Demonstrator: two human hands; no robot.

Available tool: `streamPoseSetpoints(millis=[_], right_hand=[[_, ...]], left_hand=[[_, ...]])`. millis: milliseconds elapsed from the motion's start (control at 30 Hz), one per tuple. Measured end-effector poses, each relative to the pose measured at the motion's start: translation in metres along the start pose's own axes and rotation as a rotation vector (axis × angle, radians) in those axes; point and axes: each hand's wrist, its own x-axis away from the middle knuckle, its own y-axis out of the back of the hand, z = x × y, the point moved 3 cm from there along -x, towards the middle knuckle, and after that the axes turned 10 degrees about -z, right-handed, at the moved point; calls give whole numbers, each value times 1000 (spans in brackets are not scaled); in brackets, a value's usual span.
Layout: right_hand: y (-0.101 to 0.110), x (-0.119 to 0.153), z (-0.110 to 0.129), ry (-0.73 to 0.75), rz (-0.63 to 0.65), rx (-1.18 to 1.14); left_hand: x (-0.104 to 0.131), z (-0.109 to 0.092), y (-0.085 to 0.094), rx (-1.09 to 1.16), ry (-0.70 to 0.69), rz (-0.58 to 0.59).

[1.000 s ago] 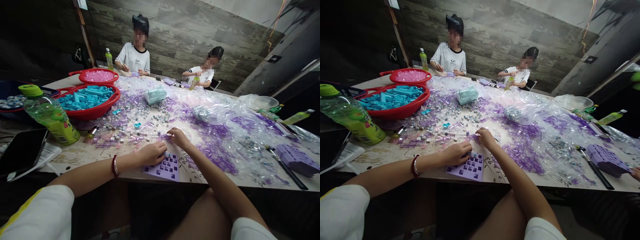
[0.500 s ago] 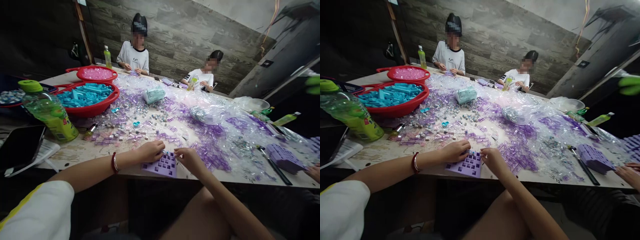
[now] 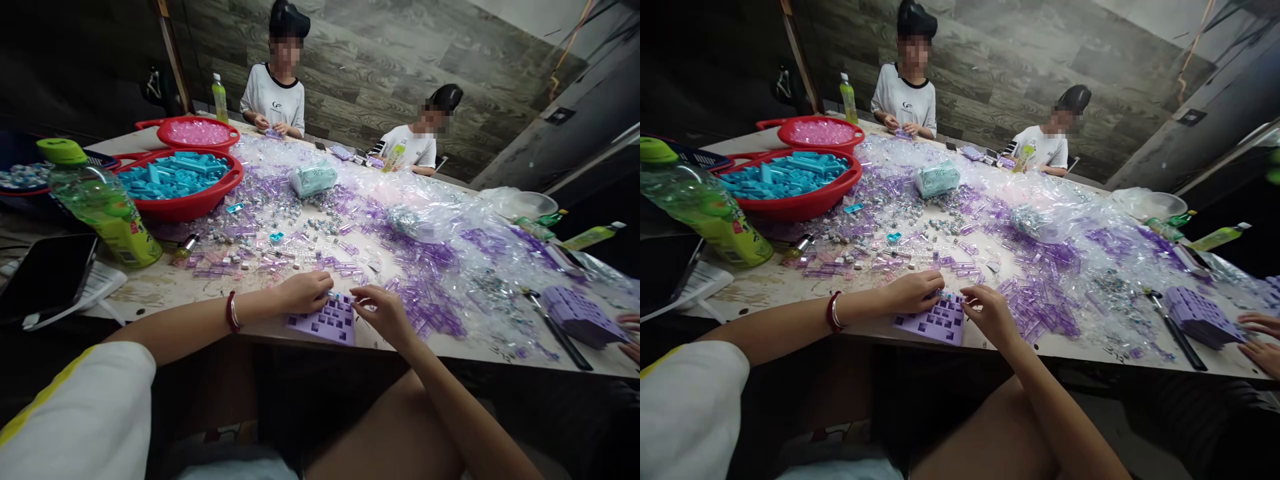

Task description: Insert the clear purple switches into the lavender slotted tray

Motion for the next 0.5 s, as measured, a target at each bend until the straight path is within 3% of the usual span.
streamPoseSetpoints(millis=[133,500], right_hand=[[-10,-9,2,19,-41,-23],[-20,-15,7,71,48,20]], left_hand=[[0,0,0,-11,3,2],[0,1,-1,3,-14,-13]])
